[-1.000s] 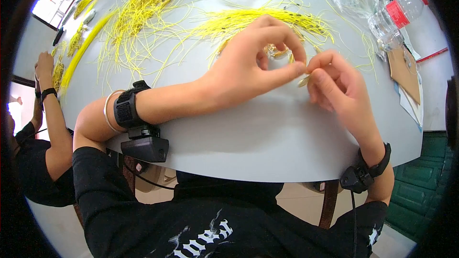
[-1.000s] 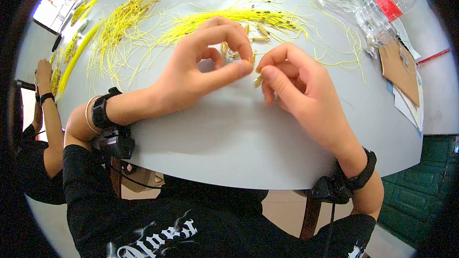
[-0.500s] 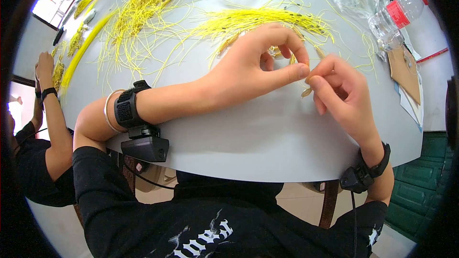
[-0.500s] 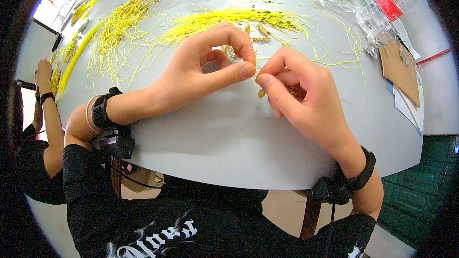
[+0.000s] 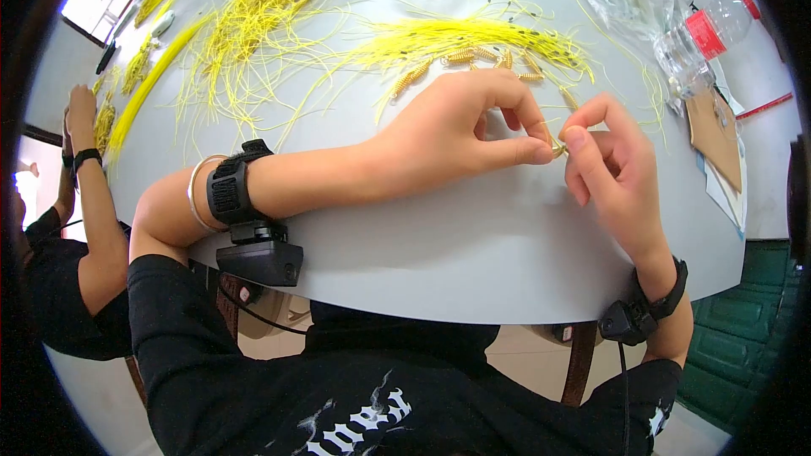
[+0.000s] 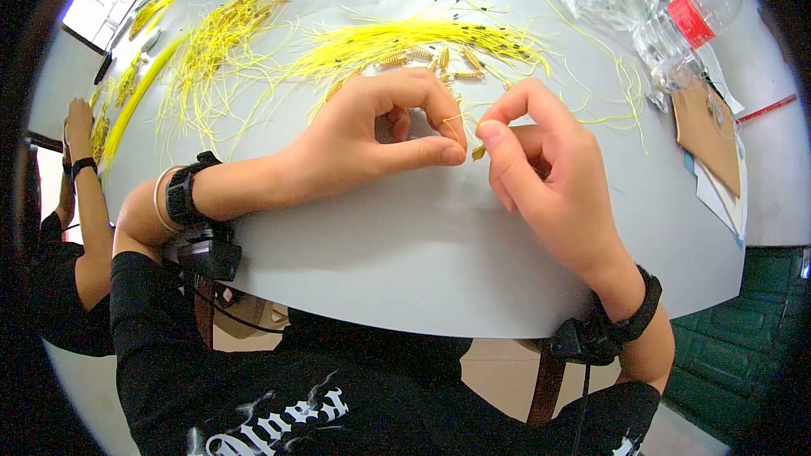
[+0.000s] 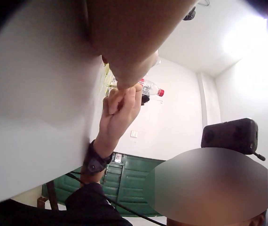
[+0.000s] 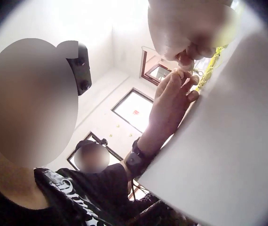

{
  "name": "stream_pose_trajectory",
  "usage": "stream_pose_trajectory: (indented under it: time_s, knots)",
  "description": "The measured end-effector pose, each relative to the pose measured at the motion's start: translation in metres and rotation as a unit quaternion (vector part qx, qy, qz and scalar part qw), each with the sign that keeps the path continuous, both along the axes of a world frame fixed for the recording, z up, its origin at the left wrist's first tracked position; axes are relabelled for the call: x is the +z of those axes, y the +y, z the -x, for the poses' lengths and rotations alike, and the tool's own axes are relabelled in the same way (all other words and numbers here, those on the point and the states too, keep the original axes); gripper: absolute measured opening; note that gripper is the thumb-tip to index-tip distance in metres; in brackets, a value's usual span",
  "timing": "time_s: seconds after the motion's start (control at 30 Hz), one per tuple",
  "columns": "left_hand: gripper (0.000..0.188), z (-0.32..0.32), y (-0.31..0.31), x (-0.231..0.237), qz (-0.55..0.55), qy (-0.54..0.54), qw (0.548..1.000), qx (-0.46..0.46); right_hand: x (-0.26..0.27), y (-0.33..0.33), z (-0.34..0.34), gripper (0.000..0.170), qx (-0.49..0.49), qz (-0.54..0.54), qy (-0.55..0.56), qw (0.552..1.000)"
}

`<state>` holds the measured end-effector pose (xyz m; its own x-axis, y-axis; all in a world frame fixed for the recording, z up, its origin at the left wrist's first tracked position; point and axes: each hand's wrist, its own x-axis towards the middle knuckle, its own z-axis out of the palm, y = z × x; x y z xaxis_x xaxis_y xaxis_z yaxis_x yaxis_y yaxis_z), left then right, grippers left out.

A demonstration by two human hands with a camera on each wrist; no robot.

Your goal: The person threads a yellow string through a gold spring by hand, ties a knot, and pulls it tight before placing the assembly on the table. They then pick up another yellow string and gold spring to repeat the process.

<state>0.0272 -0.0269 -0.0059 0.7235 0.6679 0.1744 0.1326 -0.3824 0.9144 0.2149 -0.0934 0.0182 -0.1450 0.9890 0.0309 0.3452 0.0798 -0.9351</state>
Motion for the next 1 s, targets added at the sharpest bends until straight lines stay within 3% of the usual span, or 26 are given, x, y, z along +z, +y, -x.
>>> stream_pose_trajectory:
  time_s: [0.17, 0.27, 0.37, 0.5, 0.7, 0.87, 1.0]
  knots:
    - [0.008, -0.002, 0.000, -0.003, -0.069, -0.062, 0.995, -0.022, -0.001, 0.001, -0.001, 0.007, -0.013, -0.004, 0.026, 1.000]
    - [0.007, 0.001, 0.003, 0.001, -0.061, -0.114, 0.987, -0.095, -0.006, 0.004, -0.003, 0.009, 0.037, 0.003, 0.012, 0.999]
    - [0.005, -0.001, 0.002, -0.005, 0.178, -0.208, 0.949, -0.158, -0.004, 0.000, -0.003, 0.009, 0.089, 0.037, 0.002, 0.995]
    - [0.009, 0.000, 0.004, -0.001, 0.351, -0.249, 0.898, -0.089, -0.001, 0.001, -0.006, 0.010, 0.066, 0.001, -0.010, 0.998]
    - [0.013, 0.001, 0.006, 0.001, 0.385, -0.270, 0.882, -0.043, 0.005, -0.002, -0.002, 0.007, 0.084, -0.073, -0.089, 0.990]
    - [0.020, -0.001, 0.003, 0.000, 0.315, -0.230, 0.919, -0.058, 0.000, -0.005, 0.000, 0.004, 0.102, -0.108, -0.092, 0.985]
    - [0.019, -0.005, 0.003, -0.007, 0.269, -0.196, 0.940, -0.073, -0.002, -0.003, -0.003, 0.004, 0.020, -0.149, -0.067, 0.986]
